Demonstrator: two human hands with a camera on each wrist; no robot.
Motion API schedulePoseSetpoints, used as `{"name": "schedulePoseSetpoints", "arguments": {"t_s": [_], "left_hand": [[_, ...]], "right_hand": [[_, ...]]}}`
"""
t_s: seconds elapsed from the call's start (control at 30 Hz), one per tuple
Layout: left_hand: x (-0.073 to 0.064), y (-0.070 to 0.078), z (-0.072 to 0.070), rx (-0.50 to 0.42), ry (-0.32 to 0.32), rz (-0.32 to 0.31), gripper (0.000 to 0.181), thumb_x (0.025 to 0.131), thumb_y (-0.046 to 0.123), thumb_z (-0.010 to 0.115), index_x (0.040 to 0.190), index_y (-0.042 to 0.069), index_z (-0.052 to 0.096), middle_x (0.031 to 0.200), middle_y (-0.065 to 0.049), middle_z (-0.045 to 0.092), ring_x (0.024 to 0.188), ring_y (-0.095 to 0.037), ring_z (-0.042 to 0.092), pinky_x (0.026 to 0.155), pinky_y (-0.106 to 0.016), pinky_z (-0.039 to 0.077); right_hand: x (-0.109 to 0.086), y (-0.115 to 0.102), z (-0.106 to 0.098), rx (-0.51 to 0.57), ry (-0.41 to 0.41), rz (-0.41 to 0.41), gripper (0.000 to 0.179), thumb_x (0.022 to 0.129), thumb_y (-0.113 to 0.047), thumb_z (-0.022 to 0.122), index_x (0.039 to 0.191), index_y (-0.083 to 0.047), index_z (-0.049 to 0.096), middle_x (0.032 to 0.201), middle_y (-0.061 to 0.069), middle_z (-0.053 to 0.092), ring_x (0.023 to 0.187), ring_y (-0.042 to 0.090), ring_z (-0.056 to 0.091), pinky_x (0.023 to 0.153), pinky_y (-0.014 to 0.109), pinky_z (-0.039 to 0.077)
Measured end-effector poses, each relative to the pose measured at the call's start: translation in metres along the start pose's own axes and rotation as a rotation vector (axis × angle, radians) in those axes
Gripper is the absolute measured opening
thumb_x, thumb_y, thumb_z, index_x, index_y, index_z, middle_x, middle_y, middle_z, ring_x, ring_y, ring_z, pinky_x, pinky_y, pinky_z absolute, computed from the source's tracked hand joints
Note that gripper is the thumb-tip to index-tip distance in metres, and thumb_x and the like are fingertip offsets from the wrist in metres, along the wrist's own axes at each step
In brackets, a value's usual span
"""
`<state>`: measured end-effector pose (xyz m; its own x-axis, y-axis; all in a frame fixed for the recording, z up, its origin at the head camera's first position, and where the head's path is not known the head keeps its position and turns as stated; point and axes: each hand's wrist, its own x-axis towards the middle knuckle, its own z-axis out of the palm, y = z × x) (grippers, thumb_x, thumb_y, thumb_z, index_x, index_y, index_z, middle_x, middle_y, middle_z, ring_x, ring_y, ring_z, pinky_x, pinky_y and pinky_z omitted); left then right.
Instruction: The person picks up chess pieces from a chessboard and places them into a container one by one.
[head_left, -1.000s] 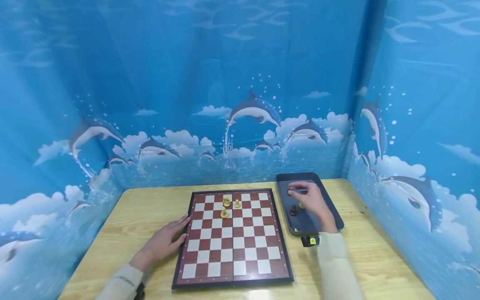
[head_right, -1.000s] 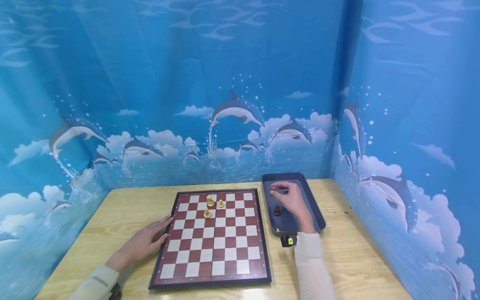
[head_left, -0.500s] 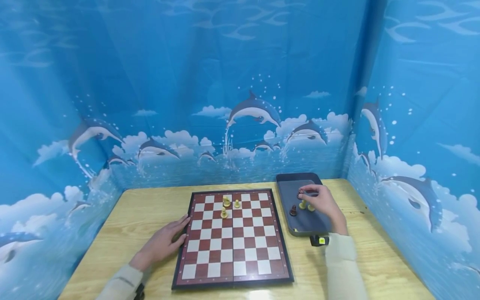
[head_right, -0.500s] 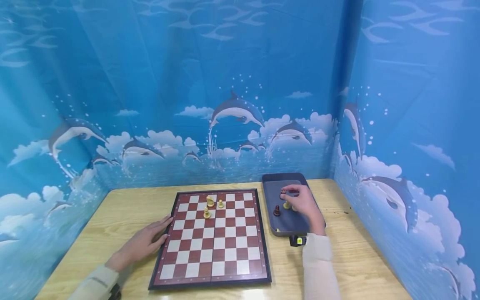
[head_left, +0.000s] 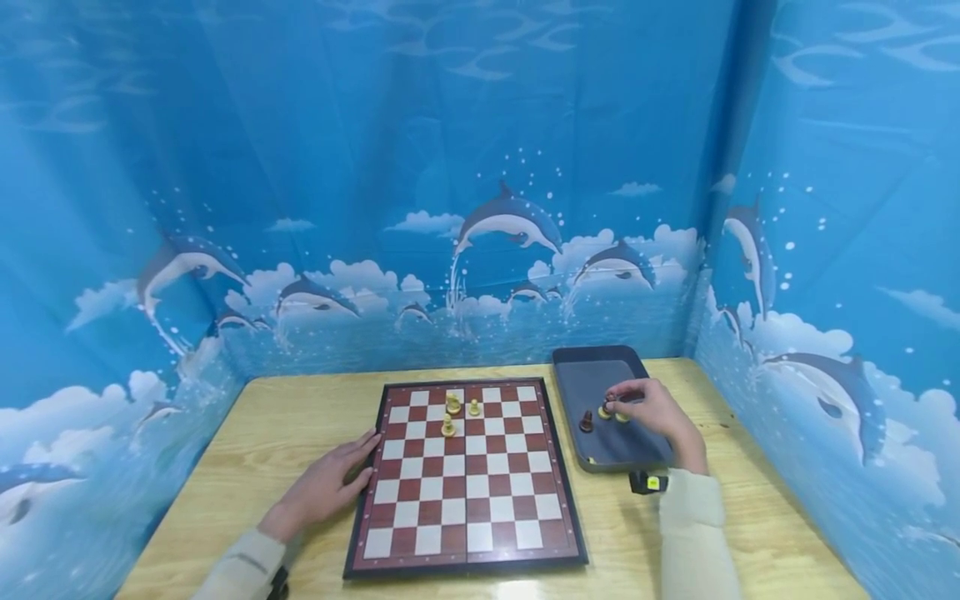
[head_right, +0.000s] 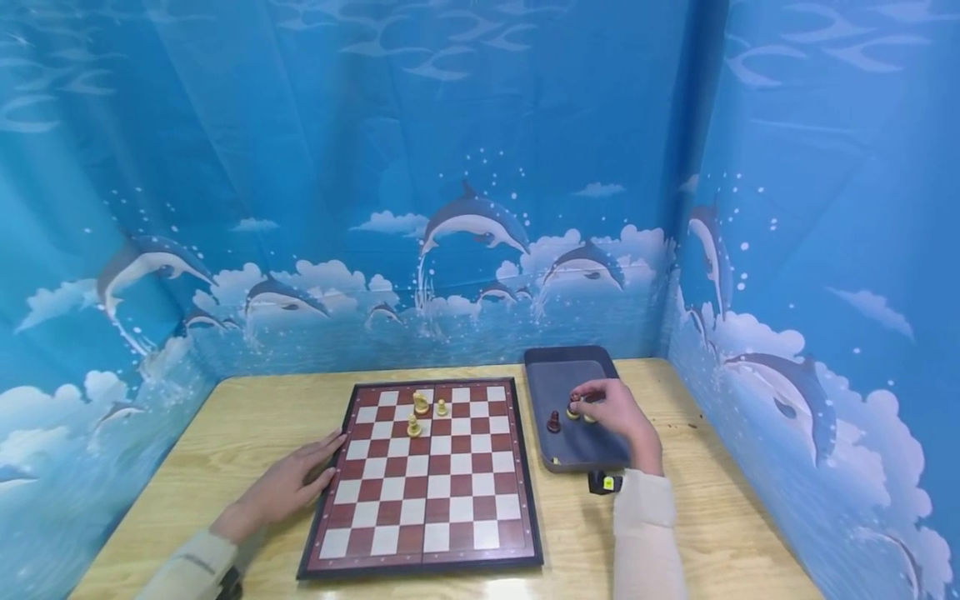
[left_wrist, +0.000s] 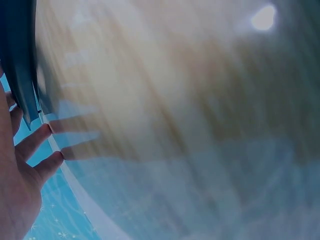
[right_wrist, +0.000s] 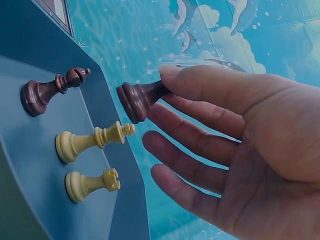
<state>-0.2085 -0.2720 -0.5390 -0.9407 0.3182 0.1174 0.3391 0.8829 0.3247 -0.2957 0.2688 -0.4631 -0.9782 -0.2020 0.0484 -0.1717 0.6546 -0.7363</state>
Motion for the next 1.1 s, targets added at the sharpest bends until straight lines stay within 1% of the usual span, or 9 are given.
{"name": "schedulePoseSetpoints", "arguments": {"t_s": [0.2, 0.37, 0.43, 0.63, 0.93, 1.0, 1.1], "left_hand": [[0.001, -0.001, 0.000, 0.007, -0.004, 0.006, 0.059, 0.095, 0.051, 0.042, 0.146, 0.024, 0.030, 0.152, 0.000, 0.028, 0.131, -0.030, 0.039, 0.103, -0.052, 0.036], [0.001, -0.002, 0.001, 0.006, 0.005, 0.013, 0.059, 0.095, 0.051, 0.042, 0.146, 0.024, 0.031, 0.151, 0.000, 0.029, 0.130, -0.030, 0.040, 0.103, -0.052, 0.037], [0.001, -0.002, 0.001, -0.001, 0.008, 0.014, 0.059, 0.094, 0.051, 0.043, 0.145, 0.024, 0.031, 0.151, 0.000, 0.029, 0.130, -0.030, 0.040, 0.103, -0.052, 0.037], [0.001, -0.002, 0.001, 0.013, 0.005, 0.008, 0.059, 0.094, 0.051, 0.043, 0.146, 0.024, 0.030, 0.152, 0.002, 0.028, 0.130, -0.027, 0.040, 0.104, -0.050, 0.037], [0.001, -0.003, 0.002, 0.008, 0.011, 0.015, 0.059, 0.094, 0.051, 0.043, 0.145, 0.025, 0.031, 0.151, 0.002, 0.029, 0.130, -0.027, 0.040, 0.104, -0.050, 0.037], [0.000, -0.002, 0.002, 0.007, 0.012, 0.015, 0.059, 0.094, 0.050, 0.044, 0.145, 0.024, 0.031, 0.151, 0.002, 0.029, 0.130, -0.027, 0.040, 0.104, -0.050, 0.037], [0.000, -0.002, 0.001, 0.004, 0.015, 0.016, 0.059, 0.094, 0.050, 0.044, 0.145, 0.024, 0.032, 0.151, 0.002, 0.029, 0.130, -0.028, 0.040, 0.104, -0.050, 0.037]], "right_hand": [[0.001, 0.001, 0.001, 0.005, -0.019, 0.014, 0.029, 0.083, -0.016, 0.070, 0.107, 0.000, 0.067, 0.101, 0.013, 0.067, 0.091, 0.025, 0.062, 0.076, 0.037, 0.054], [0.001, 0.003, 0.002, 0.023, -0.032, 0.038, 0.025, 0.083, -0.013, 0.070, 0.104, 0.000, 0.067, 0.098, 0.013, 0.068, 0.087, 0.022, 0.063, 0.075, 0.039, 0.055], [0.001, 0.003, 0.003, 0.026, -0.033, 0.037, 0.025, 0.083, -0.012, 0.070, 0.104, 0.001, 0.067, 0.097, 0.012, 0.068, 0.086, 0.021, 0.064, 0.073, 0.038, 0.056], [0.002, 0.004, 0.003, -0.003, -0.034, 0.000, 0.025, 0.083, -0.011, 0.069, 0.103, 0.004, 0.067, 0.096, 0.015, 0.068, 0.082, 0.020, 0.065, 0.070, 0.033, 0.055], [0.003, 0.008, 0.006, -0.052, -0.057, 0.024, 0.018, 0.081, -0.011, 0.072, 0.094, 0.001, 0.070, 0.090, 0.010, 0.069, 0.083, 0.020, 0.063, 0.074, 0.036, 0.053], [0.003, 0.009, 0.006, -0.060, -0.071, 0.024, 0.018, 0.081, -0.011, 0.071, 0.094, 0.001, 0.069, 0.090, 0.010, 0.069, 0.084, 0.021, 0.062, 0.074, 0.037, 0.053], [0.003, 0.010, 0.005, -0.063, -0.076, 0.047, 0.019, 0.081, -0.011, 0.071, 0.095, 0.002, 0.069, 0.091, 0.010, 0.069, 0.085, 0.021, 0.062, 0.075, 0.038, 0.053]]}}
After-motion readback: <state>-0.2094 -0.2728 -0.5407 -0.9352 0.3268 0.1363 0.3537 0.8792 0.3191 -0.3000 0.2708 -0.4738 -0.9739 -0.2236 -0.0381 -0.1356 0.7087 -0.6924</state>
